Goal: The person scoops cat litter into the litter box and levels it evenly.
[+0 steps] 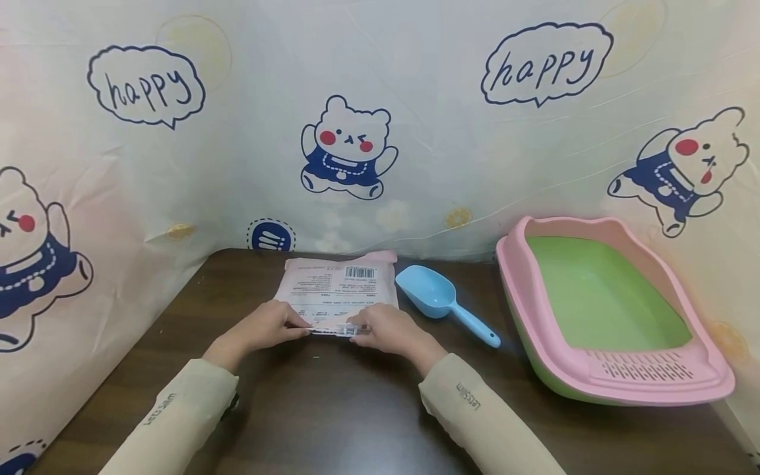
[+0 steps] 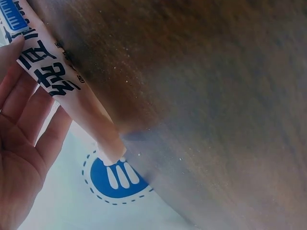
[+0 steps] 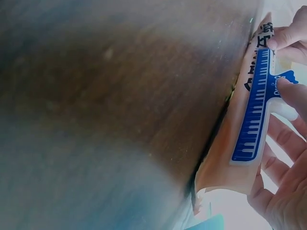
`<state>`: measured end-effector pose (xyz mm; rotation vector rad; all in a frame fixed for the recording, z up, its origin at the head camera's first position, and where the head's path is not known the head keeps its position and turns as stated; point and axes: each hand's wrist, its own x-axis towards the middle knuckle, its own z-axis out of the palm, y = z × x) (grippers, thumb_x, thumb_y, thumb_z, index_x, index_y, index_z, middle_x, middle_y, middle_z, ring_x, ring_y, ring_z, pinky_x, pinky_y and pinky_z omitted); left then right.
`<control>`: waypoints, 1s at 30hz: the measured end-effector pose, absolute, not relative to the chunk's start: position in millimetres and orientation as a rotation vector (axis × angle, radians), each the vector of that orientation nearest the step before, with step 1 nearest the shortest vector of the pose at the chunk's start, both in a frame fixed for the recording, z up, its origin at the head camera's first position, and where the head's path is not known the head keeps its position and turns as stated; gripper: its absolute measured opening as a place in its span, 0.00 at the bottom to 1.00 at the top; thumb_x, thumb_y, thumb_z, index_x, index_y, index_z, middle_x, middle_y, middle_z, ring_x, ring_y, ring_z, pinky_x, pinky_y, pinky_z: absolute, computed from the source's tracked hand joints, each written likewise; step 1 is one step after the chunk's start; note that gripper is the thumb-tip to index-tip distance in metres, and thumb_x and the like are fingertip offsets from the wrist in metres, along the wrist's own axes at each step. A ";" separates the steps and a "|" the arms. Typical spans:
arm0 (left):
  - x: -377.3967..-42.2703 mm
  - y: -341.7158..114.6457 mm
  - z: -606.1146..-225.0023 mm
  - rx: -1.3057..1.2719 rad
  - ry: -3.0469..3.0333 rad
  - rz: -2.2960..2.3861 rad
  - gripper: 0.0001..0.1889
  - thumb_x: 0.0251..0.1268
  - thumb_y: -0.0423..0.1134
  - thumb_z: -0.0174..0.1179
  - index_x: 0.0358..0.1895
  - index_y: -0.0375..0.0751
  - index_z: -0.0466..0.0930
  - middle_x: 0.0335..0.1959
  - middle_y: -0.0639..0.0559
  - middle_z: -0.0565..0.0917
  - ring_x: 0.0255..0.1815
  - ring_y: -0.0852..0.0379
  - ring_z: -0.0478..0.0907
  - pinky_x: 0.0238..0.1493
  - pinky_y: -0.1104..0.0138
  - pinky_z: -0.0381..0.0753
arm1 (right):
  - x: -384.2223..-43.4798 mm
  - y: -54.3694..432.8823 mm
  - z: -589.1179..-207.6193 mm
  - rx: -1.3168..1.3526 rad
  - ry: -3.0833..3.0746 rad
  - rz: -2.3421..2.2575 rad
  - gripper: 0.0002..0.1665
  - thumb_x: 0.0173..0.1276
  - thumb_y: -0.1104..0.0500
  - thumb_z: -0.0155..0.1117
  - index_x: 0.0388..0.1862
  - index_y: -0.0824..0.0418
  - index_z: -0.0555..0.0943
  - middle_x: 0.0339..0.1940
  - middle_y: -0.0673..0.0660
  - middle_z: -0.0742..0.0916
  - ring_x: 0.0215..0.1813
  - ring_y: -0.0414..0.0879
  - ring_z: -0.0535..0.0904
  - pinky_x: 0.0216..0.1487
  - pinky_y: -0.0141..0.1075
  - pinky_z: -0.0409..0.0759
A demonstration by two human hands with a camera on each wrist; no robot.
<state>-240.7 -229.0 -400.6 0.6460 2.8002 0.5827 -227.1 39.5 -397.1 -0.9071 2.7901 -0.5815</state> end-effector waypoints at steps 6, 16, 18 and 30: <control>-241.4 -228.2 -398.4 0.658 2.801 0.575 0.09 0.62 0.42 0.68 0.42 0.46 0.92 0.35 0.56 0.90 0.26 0.61 0.75 0.30 0.69 0.73 | -228.4 42.0 -395.7 -0.916 2.794 -0.586 0.23 0.66 0.50 0.70 0.59 0.51 0.84 0.55 0.50 0.88 0.38 0.37 0.80 0.39 0.25 0.78; -240.1 -230.2 -399.9 0.681 2.811 0.556 0.08 0.62 0.42 0.68 0.41 0.46 0.92 0.34 0.57 0.90 0.25 0.62 0.74 0.31 0.68 0.71 | -225.1 48.7 -394.7 -0.939 2.784 -0.565 0.22 0.67 0.51 0.69 0.60 0.51 0.84 0.53 0.50 0.89 0.37 0.37 0.80 0.39 0.26 0.78; -240.6 -230.7 -400.1 0.680 2.810 0.552 0.08 0.62 0.42 0.68 0.41 0.47 0.92 0.33 0.57 0.90 0.25 0.62 0.74 0.31 0.68 0.72 | -224.6 50.6 -393.8 -0.930 2.783 -0.567 0.23 0.66 0.51 0.70 0.60 0.51 0.84 0.53 0.50 0.89 0.37 0.37 0.81 0.40 0.26 0.78; -243.0 -229.2 -400.1 0.683 2.807 0.544 0.08 0.62 0.42 0.68 0.41 0.47 0.92 0.33 0.58 0.89 0.25 0.62 0.74 0.31 0.68 0.72 | -220.4 61.7 -391.5 -0.868 2.795 -0.569 0.24 0.66 0.50 0.70 0.61 0.50 0.83 0.53 0.51 0.89 0.36 0.38 0.81 0.39 0.26 0.79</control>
